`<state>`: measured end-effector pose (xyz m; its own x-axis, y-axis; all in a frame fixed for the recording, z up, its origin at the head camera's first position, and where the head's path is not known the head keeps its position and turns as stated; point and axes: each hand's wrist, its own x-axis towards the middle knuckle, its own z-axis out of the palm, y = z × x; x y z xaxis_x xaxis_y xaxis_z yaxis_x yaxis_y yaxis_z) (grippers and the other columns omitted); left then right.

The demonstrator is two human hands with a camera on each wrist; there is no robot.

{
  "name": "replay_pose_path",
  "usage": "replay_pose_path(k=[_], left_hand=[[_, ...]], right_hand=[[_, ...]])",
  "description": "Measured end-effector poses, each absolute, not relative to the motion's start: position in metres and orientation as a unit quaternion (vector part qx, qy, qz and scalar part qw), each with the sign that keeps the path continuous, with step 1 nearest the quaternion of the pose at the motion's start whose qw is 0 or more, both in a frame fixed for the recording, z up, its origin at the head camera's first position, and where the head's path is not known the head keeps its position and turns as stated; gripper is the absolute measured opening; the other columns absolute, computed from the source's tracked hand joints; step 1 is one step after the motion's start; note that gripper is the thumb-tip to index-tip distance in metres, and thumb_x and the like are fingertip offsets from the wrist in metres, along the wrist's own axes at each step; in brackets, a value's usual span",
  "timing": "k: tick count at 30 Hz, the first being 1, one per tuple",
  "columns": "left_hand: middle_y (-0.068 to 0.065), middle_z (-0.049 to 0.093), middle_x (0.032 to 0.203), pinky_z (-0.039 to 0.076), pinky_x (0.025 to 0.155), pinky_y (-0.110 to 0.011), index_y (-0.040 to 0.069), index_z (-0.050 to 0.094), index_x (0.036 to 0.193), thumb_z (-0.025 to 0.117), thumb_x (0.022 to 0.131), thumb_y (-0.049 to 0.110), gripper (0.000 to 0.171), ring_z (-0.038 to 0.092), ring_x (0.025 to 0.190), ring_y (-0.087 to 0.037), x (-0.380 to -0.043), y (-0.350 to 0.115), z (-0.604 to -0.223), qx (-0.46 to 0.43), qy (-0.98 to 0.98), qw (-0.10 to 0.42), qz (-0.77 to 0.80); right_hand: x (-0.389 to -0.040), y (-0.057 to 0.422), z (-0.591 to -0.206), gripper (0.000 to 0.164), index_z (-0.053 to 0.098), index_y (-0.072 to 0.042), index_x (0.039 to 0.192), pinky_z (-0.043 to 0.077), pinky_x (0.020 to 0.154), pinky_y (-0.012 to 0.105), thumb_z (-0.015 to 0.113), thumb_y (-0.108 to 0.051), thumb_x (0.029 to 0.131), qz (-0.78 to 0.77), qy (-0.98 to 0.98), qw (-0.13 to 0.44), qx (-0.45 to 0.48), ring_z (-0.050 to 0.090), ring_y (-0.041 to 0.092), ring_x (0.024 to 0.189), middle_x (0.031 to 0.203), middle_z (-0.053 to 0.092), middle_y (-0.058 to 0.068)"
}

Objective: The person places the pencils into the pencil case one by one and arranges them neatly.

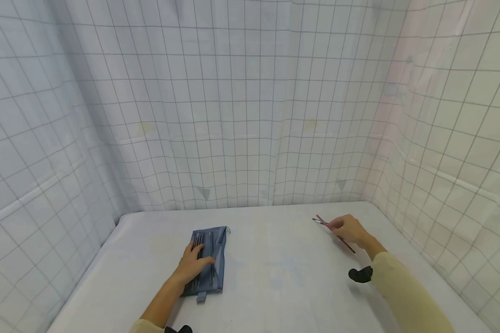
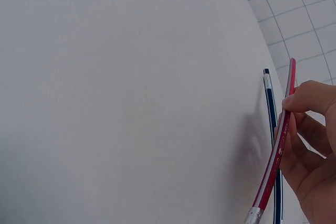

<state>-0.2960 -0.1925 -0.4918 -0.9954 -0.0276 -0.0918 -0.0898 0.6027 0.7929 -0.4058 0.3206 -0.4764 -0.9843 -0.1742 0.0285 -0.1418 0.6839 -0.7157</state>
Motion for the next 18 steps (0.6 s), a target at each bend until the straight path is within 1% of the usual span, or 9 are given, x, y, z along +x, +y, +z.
replay_pose_path(k=[7,11,18], left_hand=[[-0.035,0.005,0.164,0.014,0.110,-0.078,-0.008,0.033,0.156,0.069,0.090,0.035,0.086,0.008,0.146,-0.064,-0.296,-0.192,-0.493,-0.034,0.894,0.035,0.444],[-0.036,0.005,0.164,0.013,0.110,-0.079,-0.008,0.034,0.156,0.069,0.090,0.034,0.086,0.007,0.145,-0.064,-0.295,-0.191,-0.491,-0.037,0.894,0.034,0.446],[-0.035,0.006,0.165,0.014,0.110,-0.079,-0.008,0.034,0.156,0.069,0.090,0.033,0.085,0.008,0.146,-0.064,-0.294,-0.191,-0.490,-0.037,0.892,0.032,0.450]], right_hand=[[-0.407,0.304,-0.478,0.030,0.070,0.007,0.123,0.059,0.080,0.038,0.069,-0.005,0.095,-0.450,0.889,0.044,-0.078,0.067,0.025,0.095,0.117,0.068,0.019],[-0.408,0.292,-0.479,0.029,0.072,0.005,0.122,0.059,0.079,0.037,0.069,-0.005,0.095,-0.457,0.886,0.044,-0.069,0.067,0.024,0.093,0.115,0.069,0.016],[-0.408,0.271,-0.478,0.028,0.072,0.005,0.121,0.059,0.079,0.038,0.069,-0.003,0.095,-0.479,0.875,0.041,-0.055,0.067,0.022,0.091,0.113,0.070,0.014]])
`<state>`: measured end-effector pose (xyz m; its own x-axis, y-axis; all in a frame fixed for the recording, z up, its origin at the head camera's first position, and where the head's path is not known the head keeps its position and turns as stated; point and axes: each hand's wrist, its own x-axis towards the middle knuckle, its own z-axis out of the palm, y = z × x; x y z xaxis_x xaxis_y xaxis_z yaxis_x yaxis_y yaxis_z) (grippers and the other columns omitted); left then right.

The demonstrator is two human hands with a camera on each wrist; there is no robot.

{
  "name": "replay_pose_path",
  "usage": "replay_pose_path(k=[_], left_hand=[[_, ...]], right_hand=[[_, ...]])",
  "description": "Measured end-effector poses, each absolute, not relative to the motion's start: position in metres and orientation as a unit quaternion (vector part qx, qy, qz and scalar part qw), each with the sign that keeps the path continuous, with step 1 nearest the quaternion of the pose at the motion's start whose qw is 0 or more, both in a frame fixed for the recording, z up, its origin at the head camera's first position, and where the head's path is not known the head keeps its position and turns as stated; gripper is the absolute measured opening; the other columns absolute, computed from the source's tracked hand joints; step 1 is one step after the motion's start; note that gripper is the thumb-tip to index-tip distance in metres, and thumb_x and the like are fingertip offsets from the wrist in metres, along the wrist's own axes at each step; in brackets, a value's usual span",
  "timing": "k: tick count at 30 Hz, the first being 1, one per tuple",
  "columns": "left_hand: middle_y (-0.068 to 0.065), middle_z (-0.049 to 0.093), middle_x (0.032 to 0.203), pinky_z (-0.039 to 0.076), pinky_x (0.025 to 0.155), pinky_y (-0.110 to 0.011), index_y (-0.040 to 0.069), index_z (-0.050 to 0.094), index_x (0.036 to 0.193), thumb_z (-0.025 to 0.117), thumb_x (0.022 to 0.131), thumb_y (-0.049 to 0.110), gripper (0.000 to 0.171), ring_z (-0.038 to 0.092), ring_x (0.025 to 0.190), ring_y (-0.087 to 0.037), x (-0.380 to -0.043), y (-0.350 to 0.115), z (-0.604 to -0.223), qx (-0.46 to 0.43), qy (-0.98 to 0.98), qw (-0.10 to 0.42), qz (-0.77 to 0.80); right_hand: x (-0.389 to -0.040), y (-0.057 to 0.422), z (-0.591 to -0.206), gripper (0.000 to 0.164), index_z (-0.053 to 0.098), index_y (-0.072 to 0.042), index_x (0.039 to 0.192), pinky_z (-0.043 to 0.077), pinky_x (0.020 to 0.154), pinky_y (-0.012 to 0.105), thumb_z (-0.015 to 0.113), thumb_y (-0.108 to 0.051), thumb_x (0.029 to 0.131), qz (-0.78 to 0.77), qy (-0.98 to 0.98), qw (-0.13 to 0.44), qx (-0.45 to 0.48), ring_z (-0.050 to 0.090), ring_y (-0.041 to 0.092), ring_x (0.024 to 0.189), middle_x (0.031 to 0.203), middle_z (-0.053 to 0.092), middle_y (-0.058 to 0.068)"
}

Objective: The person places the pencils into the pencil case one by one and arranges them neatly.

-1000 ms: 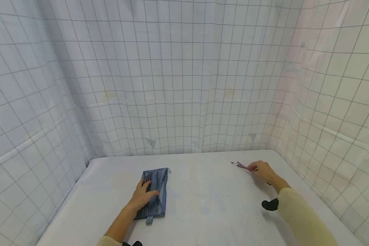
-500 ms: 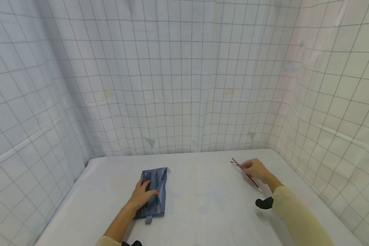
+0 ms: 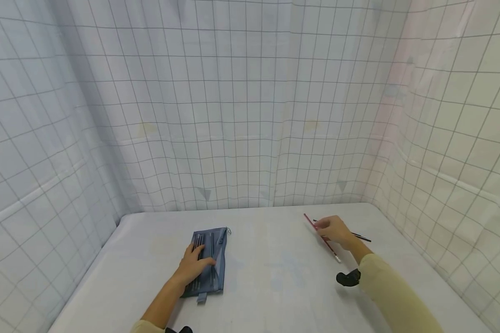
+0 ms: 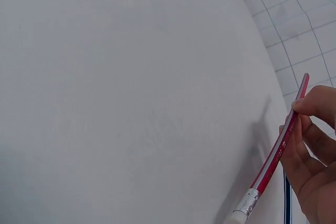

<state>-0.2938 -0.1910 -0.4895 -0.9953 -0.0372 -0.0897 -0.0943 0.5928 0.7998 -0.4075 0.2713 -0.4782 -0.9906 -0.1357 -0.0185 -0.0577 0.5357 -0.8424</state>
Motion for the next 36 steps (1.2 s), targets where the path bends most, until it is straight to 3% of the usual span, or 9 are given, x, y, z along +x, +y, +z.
replay_pose_path(k=[9,36], left_hand=[[-0.035,0.004,0.164,0.013,0.110,-0.078,-0.007,0.033,0.156,0.069,0.090,0.036,0.087,0.007,0.146,-0.064,-0.295,-0.194,-0.492,-0.039,0.892,0.038,0.449],[-0.034,0.004,0.165,0.013,0.111,-0.077,-0.007,0.033,0.156,0.069,0.089,0.034,0.087,0.007,0.147,-0.062,-0.295,-0.192,-0.492,-0.038,0.888,0.039,0.456]], right_hand=[[-0.409,0.235,-0.480,0.026,0.073,0.005,0.117,0.060,0.076,0.037,0.069,0.000,0.092,-0.520,0.853,0.020,-0.030,0.069,0.022,0.089,0.108,0.071,0.013],[-0.395,0.143,-0.492,0.016,0.075,0.003,0.107,0.058,0.064,0.030,0.071,0.002,0.091,-0.556,0.831,0.029,-0.009,0.067,0.020,0.077,0.093,0.071,0.010]])
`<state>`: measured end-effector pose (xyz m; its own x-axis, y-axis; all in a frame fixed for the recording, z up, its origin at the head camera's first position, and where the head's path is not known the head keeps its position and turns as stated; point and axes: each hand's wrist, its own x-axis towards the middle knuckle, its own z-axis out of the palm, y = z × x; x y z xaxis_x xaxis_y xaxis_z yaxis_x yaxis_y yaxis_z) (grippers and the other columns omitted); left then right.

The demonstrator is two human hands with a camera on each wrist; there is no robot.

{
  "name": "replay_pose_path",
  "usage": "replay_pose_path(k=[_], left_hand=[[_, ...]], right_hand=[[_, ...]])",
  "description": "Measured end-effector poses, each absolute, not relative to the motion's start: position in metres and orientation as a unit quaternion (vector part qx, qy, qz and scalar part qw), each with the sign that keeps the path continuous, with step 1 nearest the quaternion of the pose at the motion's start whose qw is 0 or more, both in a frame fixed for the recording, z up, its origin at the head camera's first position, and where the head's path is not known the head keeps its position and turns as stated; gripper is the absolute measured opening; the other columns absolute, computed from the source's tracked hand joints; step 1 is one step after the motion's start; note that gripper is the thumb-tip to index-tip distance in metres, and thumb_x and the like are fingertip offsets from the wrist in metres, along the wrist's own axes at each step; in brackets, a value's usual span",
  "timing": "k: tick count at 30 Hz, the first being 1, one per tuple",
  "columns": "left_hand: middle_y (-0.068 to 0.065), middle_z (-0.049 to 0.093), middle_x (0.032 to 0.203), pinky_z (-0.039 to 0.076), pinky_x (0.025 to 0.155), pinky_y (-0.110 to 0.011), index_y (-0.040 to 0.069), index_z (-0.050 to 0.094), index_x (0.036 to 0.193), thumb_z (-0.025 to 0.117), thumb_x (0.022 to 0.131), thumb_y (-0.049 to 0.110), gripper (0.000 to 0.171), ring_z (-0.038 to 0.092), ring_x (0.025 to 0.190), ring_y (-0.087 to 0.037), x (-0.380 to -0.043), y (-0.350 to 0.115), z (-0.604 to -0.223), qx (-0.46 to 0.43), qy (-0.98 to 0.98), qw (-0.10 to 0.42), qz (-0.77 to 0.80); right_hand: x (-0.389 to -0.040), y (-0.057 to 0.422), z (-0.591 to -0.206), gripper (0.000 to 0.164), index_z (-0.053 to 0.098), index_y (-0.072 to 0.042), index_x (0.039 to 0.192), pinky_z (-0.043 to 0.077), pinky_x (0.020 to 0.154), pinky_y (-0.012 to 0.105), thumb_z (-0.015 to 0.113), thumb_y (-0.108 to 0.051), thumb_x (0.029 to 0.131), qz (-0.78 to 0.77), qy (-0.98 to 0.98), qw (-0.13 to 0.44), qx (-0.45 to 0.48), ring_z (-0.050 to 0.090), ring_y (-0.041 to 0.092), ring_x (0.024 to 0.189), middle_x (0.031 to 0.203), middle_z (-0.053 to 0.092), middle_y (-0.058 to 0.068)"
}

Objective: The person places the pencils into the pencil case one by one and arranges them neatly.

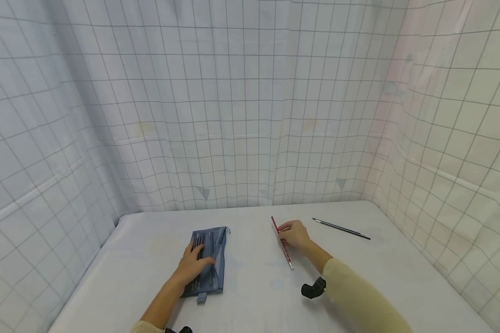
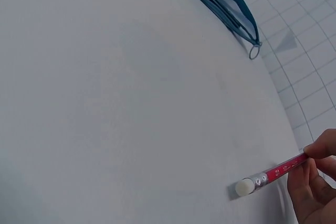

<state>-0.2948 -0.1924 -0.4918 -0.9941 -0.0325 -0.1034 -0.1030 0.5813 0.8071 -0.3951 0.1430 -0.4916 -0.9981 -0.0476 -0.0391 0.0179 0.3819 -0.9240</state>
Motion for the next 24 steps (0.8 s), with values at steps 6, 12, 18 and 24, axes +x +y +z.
replay_pose_path(k=[6,12,18,24], left_hand=[[-0.034,0.004,0.165,0.013,0.111,-0.077,-0.007,0.033,0.157,0.069,0.089,0.034,0.087,0.007,0.147,-0.062,-0.295,-0.193,-0.492,-0.042,0.889,0.041,0.455],[-0.033,0.004,0.166,0.013,0.111,-0.077,-0.006,0.033,0.157,0.069,0.089,0.034,0.087,0.007,0.147,-0.062,-0.297,-0.193,-0.494,-0.039,0.888,0.040,0.455],[-0.034,0.004,0.165,0.012,0.111,-0.077,-0.007,0.032,0.157,0.069,0.090,0.034,0.086,0.006,0.147,-0.062,-0.297,-0.194,-0.493,-0.037,0.889,0.042,0.454],[-0.034,0.004,0.165,0.013,0.112,-0.076,-0.007,0.033,0.157,0.069,0.089,0.034,0.086,0.007,0.147,-0.062,-0.297,-0.192,-0.492,-0.040,0.891,0.043,0.450]], right_hand=[[-0.389,0.123,-0.492,0.019,0.075,0.004,0.107,0.057,0.061,0.028,0.072,0.003,0.089,-0.564,0.824,0.042,-0.030,0.066,0.018,0.073,0.090,0.071,0.009],[-0.385,0.105,-0.493,0.019,0.075,0.005,0.106,0.057,0.061,0.028,0.072,0.004,0.088,-0.579,0.813,0.046,-0.037,0.068,0.018,0.072,0.090,0.072,0.010],[-0.380,0.083,-0.492,0.017,0.075,0.003,0.104,0.057,0.061,0.028,0.074,0.002,0.087,-0.569,0.820,0.057,-0.036,0.068,0.017,0.069,0.088,0.071,0.009],[-0.372,0.058,-0.487,0.014,0.075,0.001,0.100,0.057,0.061,0.028,0.075,0.002,0.086,-0.566,0.819,0.078,-0.046,0.067,0.017,0.068,0.086,0.069,0.008]])
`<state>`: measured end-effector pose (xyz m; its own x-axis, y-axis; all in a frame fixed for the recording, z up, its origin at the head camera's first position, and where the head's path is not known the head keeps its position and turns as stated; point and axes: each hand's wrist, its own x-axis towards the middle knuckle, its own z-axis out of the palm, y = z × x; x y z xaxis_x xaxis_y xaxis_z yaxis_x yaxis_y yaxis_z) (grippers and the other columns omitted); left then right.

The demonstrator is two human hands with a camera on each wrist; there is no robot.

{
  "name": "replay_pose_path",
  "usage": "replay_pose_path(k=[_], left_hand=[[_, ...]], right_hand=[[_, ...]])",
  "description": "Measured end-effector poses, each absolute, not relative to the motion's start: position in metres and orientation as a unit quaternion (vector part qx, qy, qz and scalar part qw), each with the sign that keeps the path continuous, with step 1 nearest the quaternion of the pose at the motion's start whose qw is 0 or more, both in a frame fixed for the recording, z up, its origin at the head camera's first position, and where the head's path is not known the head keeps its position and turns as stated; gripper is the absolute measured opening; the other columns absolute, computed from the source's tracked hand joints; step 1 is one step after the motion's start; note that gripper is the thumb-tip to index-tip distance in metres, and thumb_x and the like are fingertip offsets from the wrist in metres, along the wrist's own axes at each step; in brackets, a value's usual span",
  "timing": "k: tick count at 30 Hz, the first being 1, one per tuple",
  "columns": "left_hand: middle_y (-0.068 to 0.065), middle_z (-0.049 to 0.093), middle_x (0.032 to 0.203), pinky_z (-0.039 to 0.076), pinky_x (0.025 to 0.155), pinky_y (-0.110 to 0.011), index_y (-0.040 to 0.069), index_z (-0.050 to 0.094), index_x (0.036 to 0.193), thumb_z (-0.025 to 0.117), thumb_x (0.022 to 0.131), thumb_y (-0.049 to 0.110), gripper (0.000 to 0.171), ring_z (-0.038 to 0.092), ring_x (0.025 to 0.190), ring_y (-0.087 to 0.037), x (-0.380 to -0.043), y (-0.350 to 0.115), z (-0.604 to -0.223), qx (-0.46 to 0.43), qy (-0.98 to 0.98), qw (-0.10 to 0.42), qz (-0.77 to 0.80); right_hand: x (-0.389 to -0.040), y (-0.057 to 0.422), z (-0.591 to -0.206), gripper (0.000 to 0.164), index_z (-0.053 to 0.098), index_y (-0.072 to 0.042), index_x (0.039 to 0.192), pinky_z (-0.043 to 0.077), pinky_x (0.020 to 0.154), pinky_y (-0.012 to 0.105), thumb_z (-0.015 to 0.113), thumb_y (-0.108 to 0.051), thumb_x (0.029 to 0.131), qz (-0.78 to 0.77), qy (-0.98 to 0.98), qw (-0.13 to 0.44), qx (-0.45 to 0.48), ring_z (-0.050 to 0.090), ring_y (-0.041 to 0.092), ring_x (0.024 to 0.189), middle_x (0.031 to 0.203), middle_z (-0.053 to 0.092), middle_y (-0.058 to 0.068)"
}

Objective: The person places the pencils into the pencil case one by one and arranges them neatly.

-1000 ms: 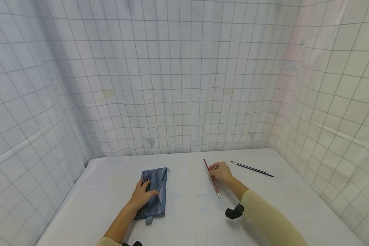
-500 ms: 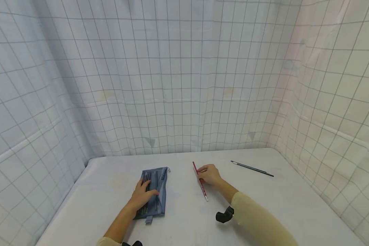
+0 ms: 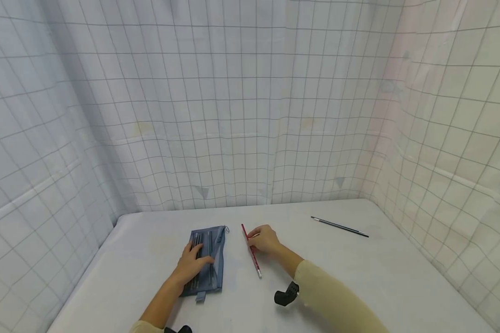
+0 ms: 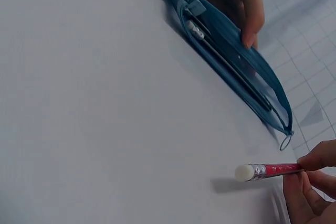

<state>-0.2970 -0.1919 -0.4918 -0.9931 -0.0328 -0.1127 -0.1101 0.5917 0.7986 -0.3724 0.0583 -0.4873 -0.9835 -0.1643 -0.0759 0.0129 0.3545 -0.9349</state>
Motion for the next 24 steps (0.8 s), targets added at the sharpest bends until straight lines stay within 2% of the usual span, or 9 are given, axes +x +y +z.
replay_pose_path(k=[17,24], left_hand=[[-0.033,0.004,0.165,0.014,0.111,-0.077,-0.007,0.033,0.156,0.068,0.091,0.037,0.086,0.008,0.146,-0.062,-0.296,-0.190,-0.490,-0.043,0.893,0.046,0.445],[-0.034,0.003,0.165,0.012,0.112,-0.076,-0.008,0.032,0.157,0.068,0.091,0.037,0.087,0.007,0.147,-0.061,-0.297,-0.192,-0.490,-0.042,0.891,0.051,0.449]], right_hand=[[-0.360,-0.005,-0.483,0.011,0.076,0.000,0.092,0.058,0.058,0.027,0.079,0.006,0.083,-0.576,0.808,0.113,-0.061,0.066,0.012,0.062,0.081,0.069,0.006],[-0.363,-0.029,-0.479,0.012,0.073,0.002,0.092,0.059,0.057,0.027,0.078,0.008,0.083,-0.561,0.819,0.116,-0.028,0.070,0.017,0.063,0.077,0.068,0.008]])
